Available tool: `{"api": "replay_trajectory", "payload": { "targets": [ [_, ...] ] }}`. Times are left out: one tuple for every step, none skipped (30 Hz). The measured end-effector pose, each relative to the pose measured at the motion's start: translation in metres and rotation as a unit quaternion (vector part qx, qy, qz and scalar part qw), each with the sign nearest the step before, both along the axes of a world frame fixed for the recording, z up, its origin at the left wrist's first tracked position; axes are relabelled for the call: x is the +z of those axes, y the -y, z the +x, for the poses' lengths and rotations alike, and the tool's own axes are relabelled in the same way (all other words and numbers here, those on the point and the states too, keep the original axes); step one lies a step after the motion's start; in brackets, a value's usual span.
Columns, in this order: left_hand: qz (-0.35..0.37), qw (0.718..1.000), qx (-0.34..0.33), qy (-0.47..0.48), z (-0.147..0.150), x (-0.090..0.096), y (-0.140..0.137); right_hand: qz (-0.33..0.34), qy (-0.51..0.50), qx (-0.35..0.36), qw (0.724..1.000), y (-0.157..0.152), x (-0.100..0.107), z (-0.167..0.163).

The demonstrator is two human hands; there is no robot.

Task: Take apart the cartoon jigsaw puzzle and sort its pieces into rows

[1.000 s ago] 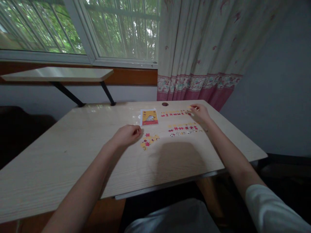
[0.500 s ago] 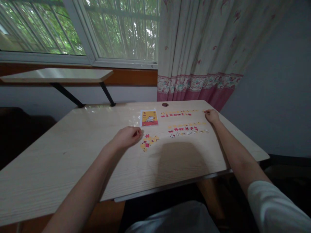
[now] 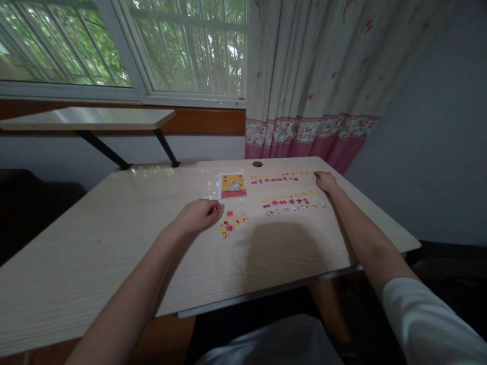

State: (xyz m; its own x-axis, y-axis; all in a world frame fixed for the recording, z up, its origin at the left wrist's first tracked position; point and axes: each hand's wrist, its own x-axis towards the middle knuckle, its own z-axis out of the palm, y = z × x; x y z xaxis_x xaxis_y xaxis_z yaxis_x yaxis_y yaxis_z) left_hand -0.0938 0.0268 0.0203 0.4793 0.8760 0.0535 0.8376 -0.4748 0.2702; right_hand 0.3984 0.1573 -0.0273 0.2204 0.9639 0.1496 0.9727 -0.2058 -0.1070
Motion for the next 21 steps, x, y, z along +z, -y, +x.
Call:
{"api": "replay_trajectory", "payload": {
  "targets": [
    [0.001,1.000,0.000,-0.005,0.000,0.001,0.000,-0.004,0.001,-0.003,1.000,-0.001,0.000,-0.003],
    [0.001,1.000,0.000,-0.011,0.000,0.001,0.001,-0.006,0.003,-0.007,1.000,-0.002,0.000,-0.006],
    [0.001,1.000,0.001,-0.016,0.001,0.002,0.001,-0.008,0.004,-0.012,1.000,-0.002,0.000,-0.009],
    [0.002,1.000,0.001,-0.020,0.001,0.003,0.001,-0.009,0.006,-0.016,1.000,-0.003,0.001,-0.012],
    [0.002,1.000,0.001,-0.022,0.002,0.004,0.002,-0.010,0.008,-0.020,1.000,-0.003,0.001,-0.015],
    [0.003,1.000,0.002,-0.021,0.002,0.005,0.002,-0.011,0.010,-0.023,1.000,-0.003,0.002,-0.018],
    [0.003,1.000,0.001,-0.019,0.002,0.005,0.003,-0.012,0.011,-0.025,1.000,-0.004,0.002,-0.021],
    [0.003,1.000,0.002,-0.015,0.002,0.006,0.003,-0.013,0.013,-0.027,0.999,-0.004,0.003,-0.023],
    [0.004,1.000,0.003,-0.010,0.003,0.006,0.003,-0.015,0.014,-0.030,0.999,-0.004,0.004,-0.025],
    [0.003,1.000,0.003,-0.006,0.003,0.006,0.003,-0.017,0.014,-0.033,0.999,-0.004,0.005,-0.027],
    [0.002,1.000,0.004,-0.003,0.003,0.006,0.003,-0.019,0.014,-0.037,0.999,-0.003,0.006,-0.029],
    [0.002,1.000,0.005,-0.001,0.003,0.006,0.003,-0.020,0.014,-0.040,0.999,-0.003,0.007,-0.030],
    [0.001,1.000,0.006,0.001,0.003,0.006,0.004,-0.020,0.014,-0.043,0.999,-0.003,0.008,-0.032],
    [0.002,1.000,0.006,0.004,0.004,0.007,0.004,-0.020,0.013,-0.046,0.999,-0.002,0.008,-0.033],
    [0.003,1.000,0.006,0.006,0.004,0.007,0.004,-0.020,0.012,-0.049,0.999,-0.001,0.009,-0.034],
    [0.006,1.000,0.006,0.009,0.004,0.007,0.005,-0.020,0.011,-0.051,0.998,0.000,0.011,-0.036],
    [0.009,1.000,0.006,0.012,0.005,0.008,0.005,-0.018,0.011,-0.053,0.998,0.002,0.012,-0.038],
    [0.010,1.000,0.006,0.012,0.005,0.008,0.006,-0.014,0.011,-0.054,0.998,0.004,0.014,-0.042],
    [0.011,1.000,0.007,0.009,0.005,0.008,0.006,-0.009,0.012,-0.053,0.998,0.006,0.016,-0.046],
    [0.010,1.000,0.009,0.004,0.005,0.008,0.006,0.001,0.014,-0.048,0.999,0.008,0.018,-0.051],
    [0.009,1.000,0.011,-0.002,0.005,0.008,0.006,0.016,0.015,-0.036,0.999,0.012,0.021,-0.059]
  ]
}}
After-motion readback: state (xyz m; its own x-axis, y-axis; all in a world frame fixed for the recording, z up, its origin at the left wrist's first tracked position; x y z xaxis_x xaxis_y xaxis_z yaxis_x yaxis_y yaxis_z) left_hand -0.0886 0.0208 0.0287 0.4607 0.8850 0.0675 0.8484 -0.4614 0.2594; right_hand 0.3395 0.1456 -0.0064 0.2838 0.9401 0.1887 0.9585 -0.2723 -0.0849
